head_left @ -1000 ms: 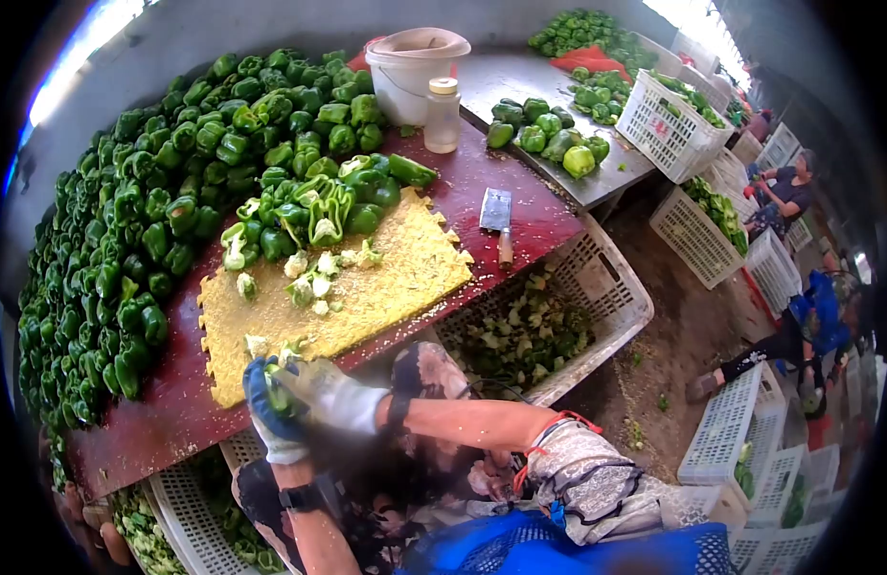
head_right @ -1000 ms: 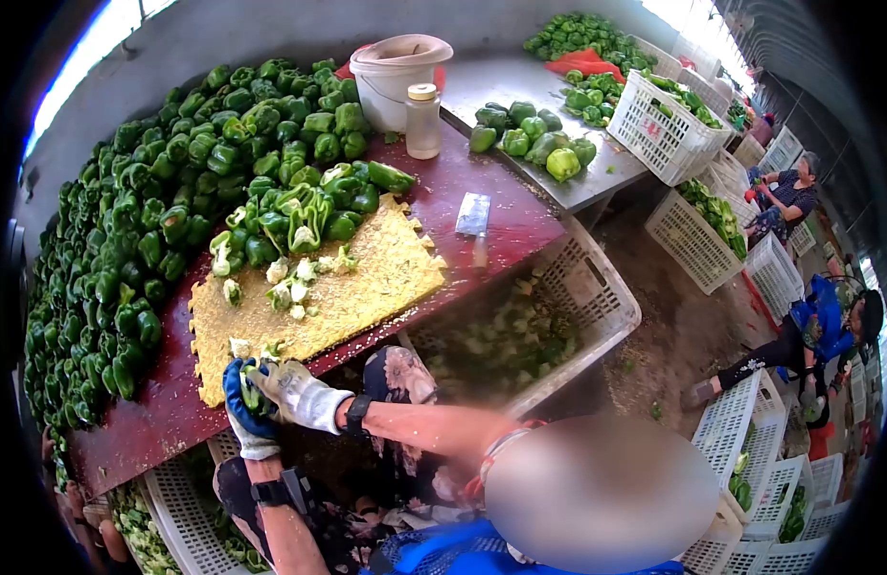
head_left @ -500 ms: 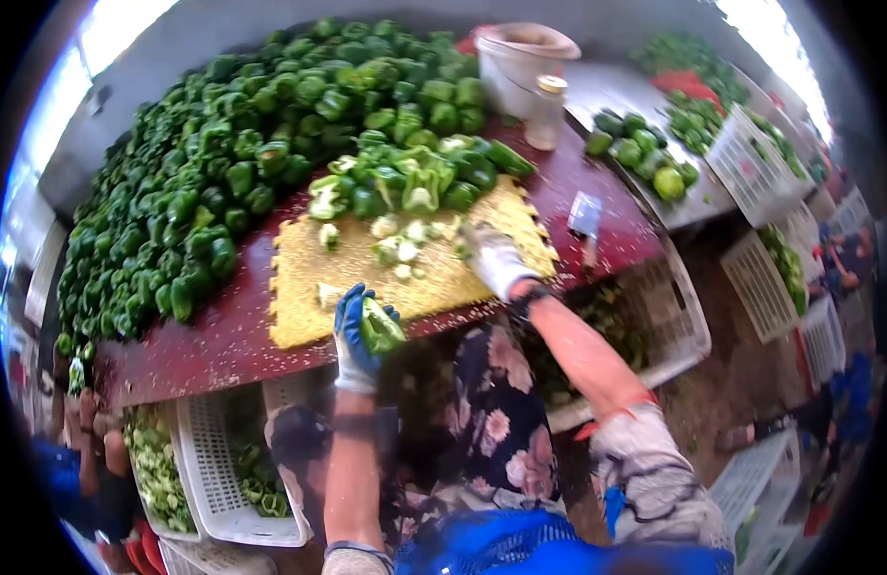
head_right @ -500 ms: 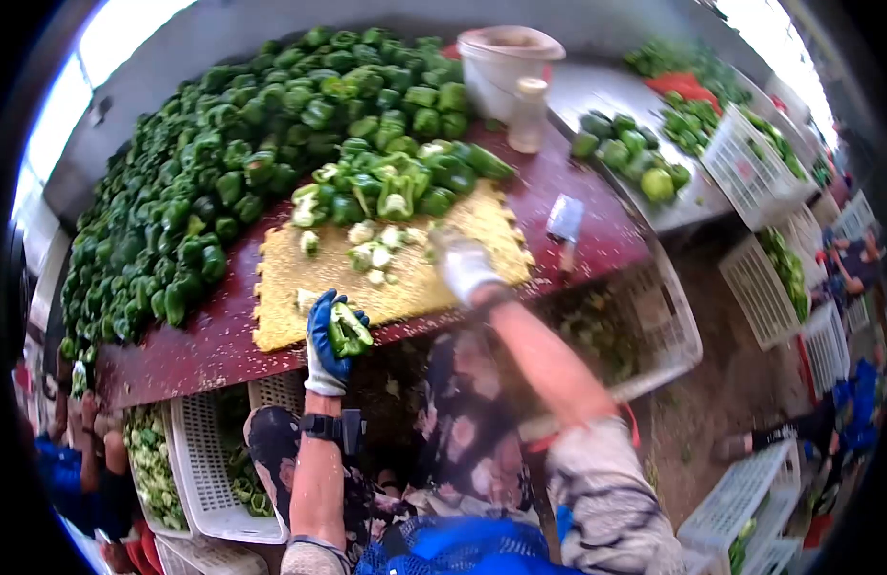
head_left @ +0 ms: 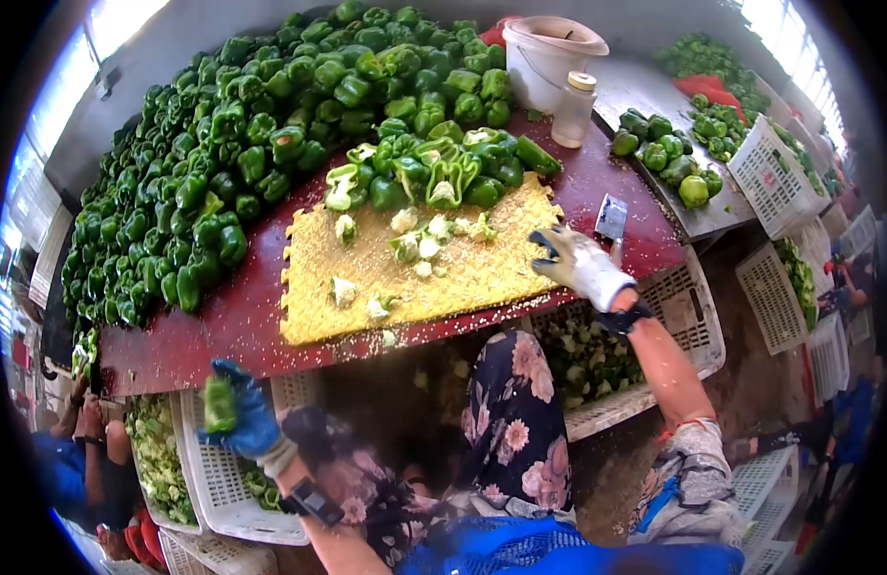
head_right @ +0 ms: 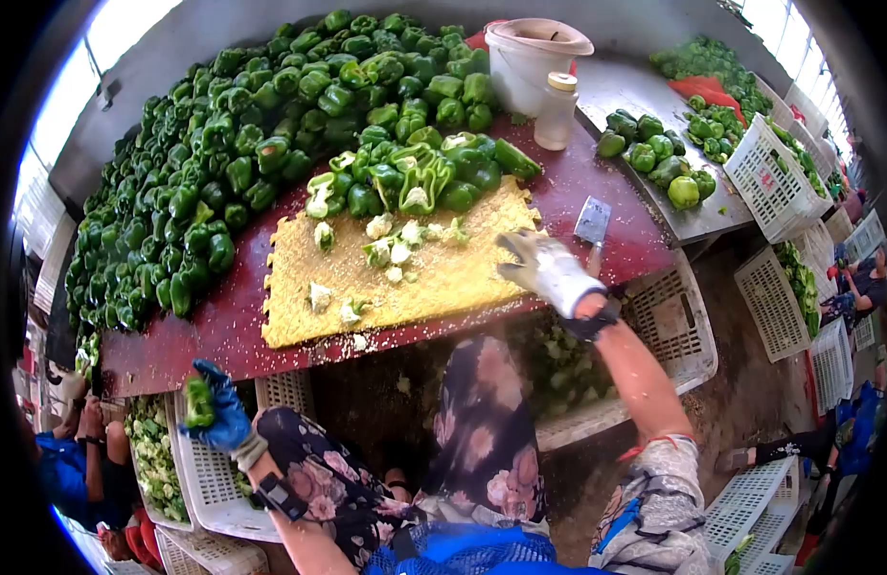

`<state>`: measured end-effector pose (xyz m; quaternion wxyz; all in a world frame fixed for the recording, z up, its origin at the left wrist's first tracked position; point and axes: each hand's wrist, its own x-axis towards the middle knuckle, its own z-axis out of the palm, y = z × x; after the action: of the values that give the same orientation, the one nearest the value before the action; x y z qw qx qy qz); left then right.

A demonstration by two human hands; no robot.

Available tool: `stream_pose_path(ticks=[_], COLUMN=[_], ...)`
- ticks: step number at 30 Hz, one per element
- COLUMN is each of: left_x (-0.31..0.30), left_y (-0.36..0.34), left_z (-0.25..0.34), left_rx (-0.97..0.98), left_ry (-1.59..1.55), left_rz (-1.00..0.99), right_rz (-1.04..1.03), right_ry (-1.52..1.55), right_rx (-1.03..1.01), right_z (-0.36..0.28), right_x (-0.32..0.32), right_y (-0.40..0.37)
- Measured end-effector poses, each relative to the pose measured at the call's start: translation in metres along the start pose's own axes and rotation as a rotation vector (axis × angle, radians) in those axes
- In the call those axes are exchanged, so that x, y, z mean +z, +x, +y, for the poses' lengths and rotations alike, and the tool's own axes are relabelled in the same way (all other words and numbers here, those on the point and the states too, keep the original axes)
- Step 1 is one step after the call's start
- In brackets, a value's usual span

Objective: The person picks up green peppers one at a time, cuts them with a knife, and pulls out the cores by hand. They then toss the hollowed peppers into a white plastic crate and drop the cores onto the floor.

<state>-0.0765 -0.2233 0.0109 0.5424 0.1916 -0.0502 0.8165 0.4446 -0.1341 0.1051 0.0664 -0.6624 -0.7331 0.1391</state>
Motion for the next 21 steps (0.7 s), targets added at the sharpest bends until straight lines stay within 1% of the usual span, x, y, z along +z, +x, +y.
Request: stream_pose_path(ticks=[1,2,3,4,5,6,7,9,10,11,12,13,15,16,17,19,21], left_x=[0.002,0.002,0.002,0.002,0.002,0.004,0.008,0.017,0.015,0.009,0.007,0.005,0.004,0.007,0.011,0.02,0.022], left_y=[-0.004,-0.007,-0.011,-0.013,-0.014,-0.014,-0.016,-0.02,-0.023,-0.027,-0.03,-0.033,-0.035,-0.035,-0.033,-0.03,-0.021], left_z=[-0.001,-0.01,-0.019,-0.031,-0.046,-0.06,-0.074,-0.095,-0.1,-0.105,-0.108,-0.111,-0.116,-0.12,-0.125,-0.137,-0.155], left_rx=[-0.008,-0.084,-0.158,-0.156,-0.231,-0.306,-0.303,-0.447,-0.444,-0.456,-0.458,-0.461,-0.529,-0.52,-0.514,-0.513,-0.54], left_ry=[-0.001,0.032,0.067,0.064,-0.062,-0.187,-0.189,-0.112,-0.109,-0.06,-0.036,-0.013,-0.003,0.044,0.04,0.302,0.468], left_rz=[-0.028,-0.011,0.011,0.009,0.034,0.059,0.057,0.202,0.205,0.255,0.281,0.308,0.28,0.29,0.29,0.359,0.293], right_rz=[-0.001,-0.034,0.073,0.125,0.165,0.129,0.354,0.244,0.163,0.079,0.087,0.139,0.082,0.121,0.157,-0.097,-0.191], right_ry=[0.087,0.221,0.188,0.222,0.234,0.264,0.085,-0.095,-0.141,-0.189,-0.178,-0.168,-0.002,0.134,0.191,0.508,0.63], right_rx=[-0.042,0.013,-0.032,-0.036,-0.022,0.016,-0.058,-0.004,0.026,0.054,0.077,0.046,0.085,0.115,0.077,0.073,0.019], right_z=[0.0,-0.026,-0.037,-0.049,-0.06,-0.072,-0.057,-0.065,-0.079,-0.09,-0.094,-0.094,-0.088,-0.086,-0.083,-0.107,-0.125], right_x=[0.016,0.01,0.021,0.03,0.039,0.04,0.084,0.091,0.078,0.065,0.065,0.066,0.063,0.068,0.073,0.041,0.034], right_y=[0.028,0.04,0.059,0.08,0.103,0.122,0.167,0.208,0.205,0.2,0.197,0.192,0.186,0.177,0.167,0.12,0.079])
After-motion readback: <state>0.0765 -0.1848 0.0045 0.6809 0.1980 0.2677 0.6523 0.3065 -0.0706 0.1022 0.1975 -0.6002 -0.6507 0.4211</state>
